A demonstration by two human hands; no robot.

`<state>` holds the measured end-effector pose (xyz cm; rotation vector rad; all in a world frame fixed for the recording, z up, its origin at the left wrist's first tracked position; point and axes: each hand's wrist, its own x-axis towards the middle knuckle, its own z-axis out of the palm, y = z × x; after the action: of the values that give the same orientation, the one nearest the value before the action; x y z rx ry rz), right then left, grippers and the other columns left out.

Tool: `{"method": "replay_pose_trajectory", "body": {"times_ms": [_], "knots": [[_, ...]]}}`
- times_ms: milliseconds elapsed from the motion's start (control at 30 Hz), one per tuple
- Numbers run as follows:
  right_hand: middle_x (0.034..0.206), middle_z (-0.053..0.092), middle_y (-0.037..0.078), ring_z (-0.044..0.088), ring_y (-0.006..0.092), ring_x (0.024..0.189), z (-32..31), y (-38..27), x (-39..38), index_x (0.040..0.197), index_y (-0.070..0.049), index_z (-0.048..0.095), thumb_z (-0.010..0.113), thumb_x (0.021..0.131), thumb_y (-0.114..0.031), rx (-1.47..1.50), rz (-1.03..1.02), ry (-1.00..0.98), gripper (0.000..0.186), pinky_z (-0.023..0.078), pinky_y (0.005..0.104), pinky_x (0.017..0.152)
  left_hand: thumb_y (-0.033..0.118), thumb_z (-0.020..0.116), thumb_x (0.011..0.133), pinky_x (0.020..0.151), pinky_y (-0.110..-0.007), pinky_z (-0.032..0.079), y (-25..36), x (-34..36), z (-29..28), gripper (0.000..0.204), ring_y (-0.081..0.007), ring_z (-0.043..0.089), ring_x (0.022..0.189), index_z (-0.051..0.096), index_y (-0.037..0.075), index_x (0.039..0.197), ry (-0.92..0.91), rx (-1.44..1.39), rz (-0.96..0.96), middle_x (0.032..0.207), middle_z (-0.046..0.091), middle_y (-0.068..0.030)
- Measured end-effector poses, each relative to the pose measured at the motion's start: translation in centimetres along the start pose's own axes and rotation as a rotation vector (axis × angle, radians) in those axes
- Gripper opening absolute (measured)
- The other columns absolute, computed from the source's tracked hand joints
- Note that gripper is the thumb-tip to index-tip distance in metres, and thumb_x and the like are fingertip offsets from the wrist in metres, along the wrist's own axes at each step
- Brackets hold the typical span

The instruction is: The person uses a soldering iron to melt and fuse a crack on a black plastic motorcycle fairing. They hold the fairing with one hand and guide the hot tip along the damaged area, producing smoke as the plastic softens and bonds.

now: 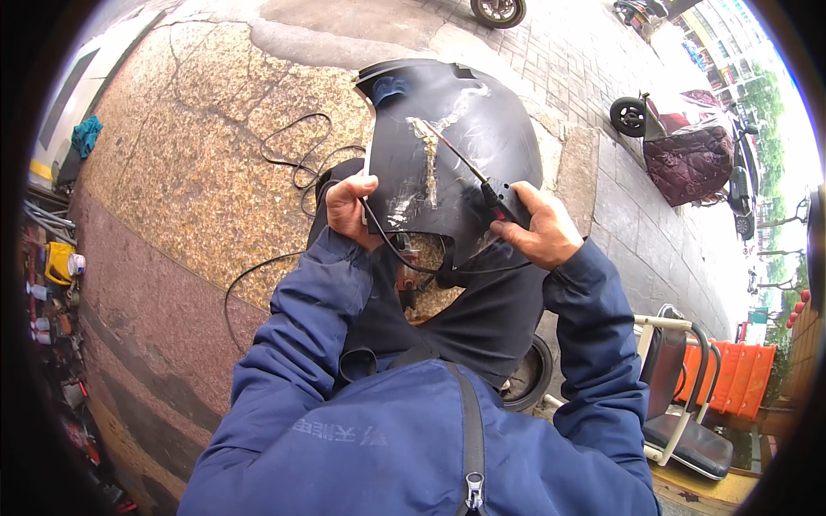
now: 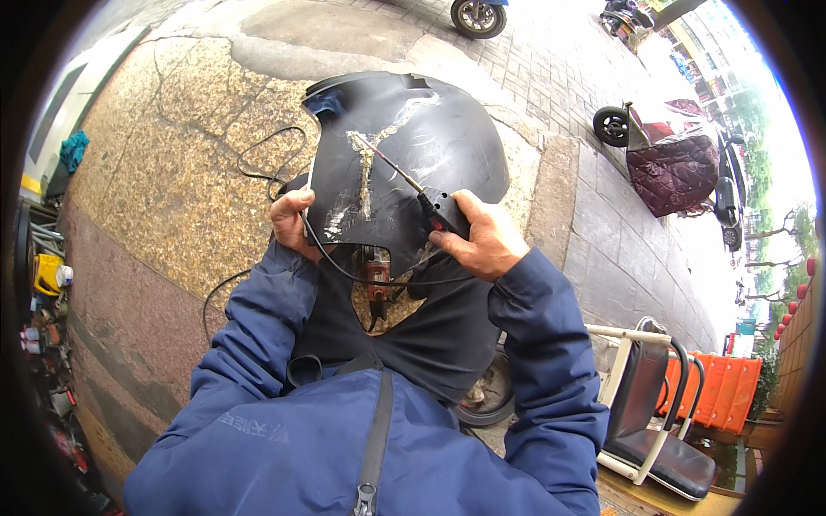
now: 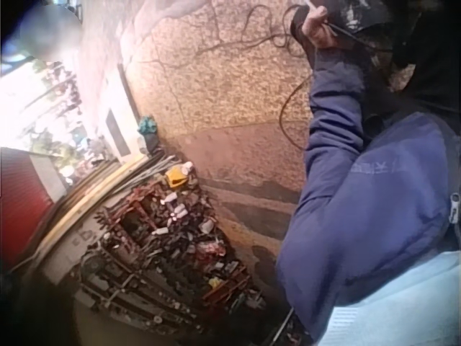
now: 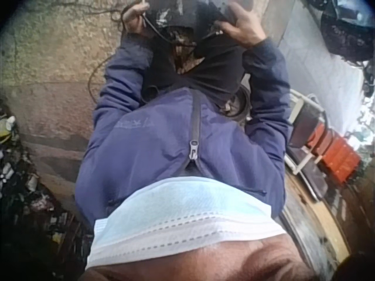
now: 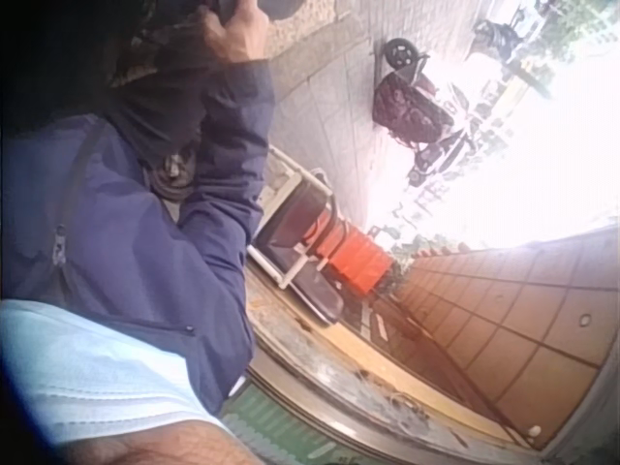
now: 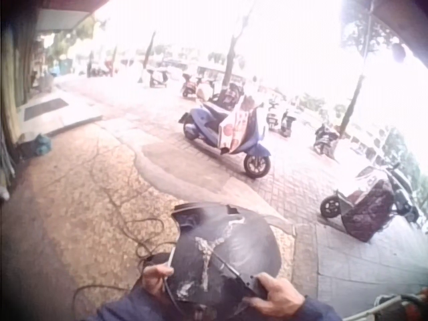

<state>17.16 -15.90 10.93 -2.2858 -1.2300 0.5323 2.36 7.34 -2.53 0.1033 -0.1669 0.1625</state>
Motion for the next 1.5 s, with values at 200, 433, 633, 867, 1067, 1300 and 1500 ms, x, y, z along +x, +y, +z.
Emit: {"method": "replay_pose_trajectory", "body": {"times_ms": [200, 433, 633, 867, 1067, 1300, 1500], "knots": [[0.084, 0.066, 0.017, 0.063, 0.0271, 0.075, -1.8, -1.0, 0.2, 0.113, 0.0, 0.061, 0.078, 0.083, -0.016, -0.083, 0.023, -0.004, 0.038, 0.051, 0.0362, 0.075, 0.006, 0.054, 0.081, 0.101, -0.054, 0.055, 0.0, 0.1, 0.1, 0.066, -0.0414, 0.066, 0.113, 0.039, -0.013, 0.142, -0.001, 0.066, 0.041, 0.129, 0.059, -0.031], [0.083, 0.065, 0.015, 0.061, 0.0219, 0.073, -4.5, -1.9, 0.1, 0.11, 0.0, 0.062, 0.078, 0.083, -0.012, -0.112, 0.055, -0.074, 0.033, 0.051, 0.0345, 0.074, 0.008, 0.056, 0.08, 0.101, -0.051, 0.055, 0.2, 0.1, 0.0, 0.07, -0.0405, 0.065, 0.116, 0.037, -0.013, 0.144, -0.018, 0.125, 0.024, 0.132, 0.058, -0.0305], [0.079, 0.064, 0.016, 0.063, 0.0326, 0.069, -3.5, -2.7, 0.5, 0.106, 0.0, 0.06, 0.077, 0.085, -0.017, 0.06, -0.013, 0.035, 0.032, 0.049, 0.04, 0.066, 0.023, 0.065, 0.082, 0.102, -0.05, 0.052, 0.0, 0.0, -0.2, 0.078, -0.0348, 0.065, 0.115, 0.035, -0.008, 0.147, -0.098, 0.001, 0.049, 0.126, 0.063, -0.0226], [0.09, 0.056, 0.008, 0.054, 0.014, 0.067, -5.6, -6.1, -0.1, 0.134, 0.005, 0.047, 0.058, 0.103, -0.038, 1.115, -0.091, 0.247, 0.054, 0.048, 0.0294, 0.053, 0.059, 0.075, 0.084, 0.105, -0.047, 0.047, -1.0, 1.1, -0.3, 0.058, -0.0203, 0.067, 0.101, 0.07, 0.002, 0.084, -0.466, 0.142, 0.172, 0.1, 0.074, -0.0072], [0.09, 0.053, 0.006, 0.051, 0.015, 0.074, -8.4, -6.3, -1.3, 0.13, 0.002, 0.048, 0.058, 0.103, -0.042, 1.457, -0.198, 0.403, 0.054, 0.046, 0.0306, 0.06, 0.074, 0.08, 0.066, 0.104, -0.046, 0.049, -0.7, 0.6, -1.4, 0.115, -0.0278, 0.064, 0.115, 0.044, -0.009, 0.137, -0.336, 0.333, 0.091, 0.131, 0.06, -0.0194], [0.091, 0.05, 0.007, 0.049, 0.0146, 0.076, -10.5, -4.5, -3.4, 0.131, 0.006, 0.046, 0.059, 0.103, -0.04, 1.665, -0.242, 0.363, 0.055, 0.045, 0.0285, 0.058, 0.016, 0.077, 0.075, 0.097, -0.042, 0.056, 0.2, 0.2, 0.2, 0.082, -0.0299, 0.066, 0.112, 0.04, -0.011, 0.143, -0.19, 0.361, -0.038, 0.13, 0.06, -0.0218], [0.078, 0.058, 0.005, 0.056, 0.0111, 0.059, -6.4, -5.0, -7.3, 0.131, 0.0, 0.051, 0.069, 0.093, -0.021, 0.625, 0.139, 0.203, 0.047, 0.049, 0.0256, 0.054, 0.008, 0.072, 0.08, 0.097, -0.043, 0.057, -0.2, 0.3, 2.1, 0.07, -0.0305, 0.068, 0.11, 0.042, -0.009, 0.141, -0.024, 0.34, -0.019, 0.127, 0.062, -0.0216]]}}
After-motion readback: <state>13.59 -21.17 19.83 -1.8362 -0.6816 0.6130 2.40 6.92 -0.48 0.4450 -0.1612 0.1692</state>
